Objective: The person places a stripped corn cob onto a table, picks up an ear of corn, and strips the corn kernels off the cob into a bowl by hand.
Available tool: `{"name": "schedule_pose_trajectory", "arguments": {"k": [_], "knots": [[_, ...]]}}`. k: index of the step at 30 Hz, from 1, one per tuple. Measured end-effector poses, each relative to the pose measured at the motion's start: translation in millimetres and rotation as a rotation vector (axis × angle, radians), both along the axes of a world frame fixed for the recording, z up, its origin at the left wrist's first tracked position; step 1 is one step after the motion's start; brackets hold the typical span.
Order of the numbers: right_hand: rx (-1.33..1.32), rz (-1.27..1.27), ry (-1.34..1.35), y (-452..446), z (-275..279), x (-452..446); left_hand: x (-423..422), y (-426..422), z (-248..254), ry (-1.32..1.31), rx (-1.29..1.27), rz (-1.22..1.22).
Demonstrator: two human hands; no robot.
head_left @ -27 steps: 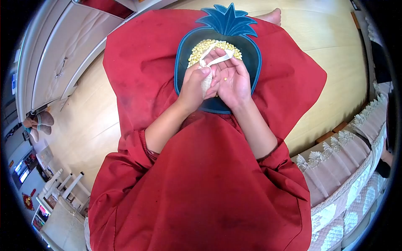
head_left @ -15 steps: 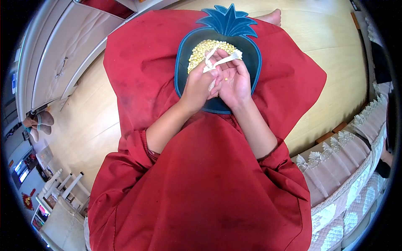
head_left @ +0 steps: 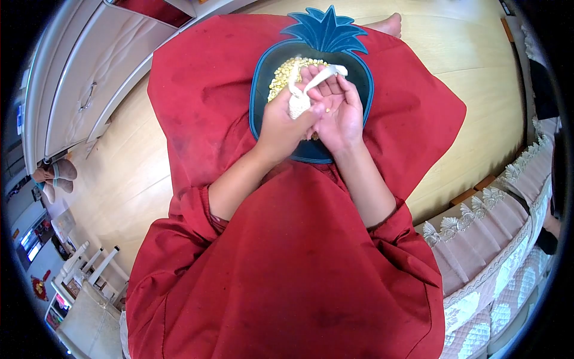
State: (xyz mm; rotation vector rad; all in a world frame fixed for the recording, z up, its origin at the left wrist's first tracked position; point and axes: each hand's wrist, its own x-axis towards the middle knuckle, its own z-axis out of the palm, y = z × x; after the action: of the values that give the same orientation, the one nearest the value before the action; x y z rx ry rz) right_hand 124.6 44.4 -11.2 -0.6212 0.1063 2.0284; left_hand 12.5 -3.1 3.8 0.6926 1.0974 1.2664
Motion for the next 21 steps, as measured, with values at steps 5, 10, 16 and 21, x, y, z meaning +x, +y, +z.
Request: {"name": "schedule_pose_trajectory", "arguments": {"k": [5, 10, 16, 21], "knots": [[0.053, -0.031, 0.228, 5, -9, 9, -3, 5, -9, 0.171, 0.056, 0.241], [0.142, -0.008, 0.315, 8, 1, 6, -7, 3, -4, -0.156, 0.129, 0.122], [0.283, 0.096, 0.309, 6, -15, 21, -9, -1, 7, 0.315, 0.218, 0.031], [0.298, 0.079, 0.186, 5, -8, 23, -3, -1, 1, 0.381, 0.259, 0.042]]}}
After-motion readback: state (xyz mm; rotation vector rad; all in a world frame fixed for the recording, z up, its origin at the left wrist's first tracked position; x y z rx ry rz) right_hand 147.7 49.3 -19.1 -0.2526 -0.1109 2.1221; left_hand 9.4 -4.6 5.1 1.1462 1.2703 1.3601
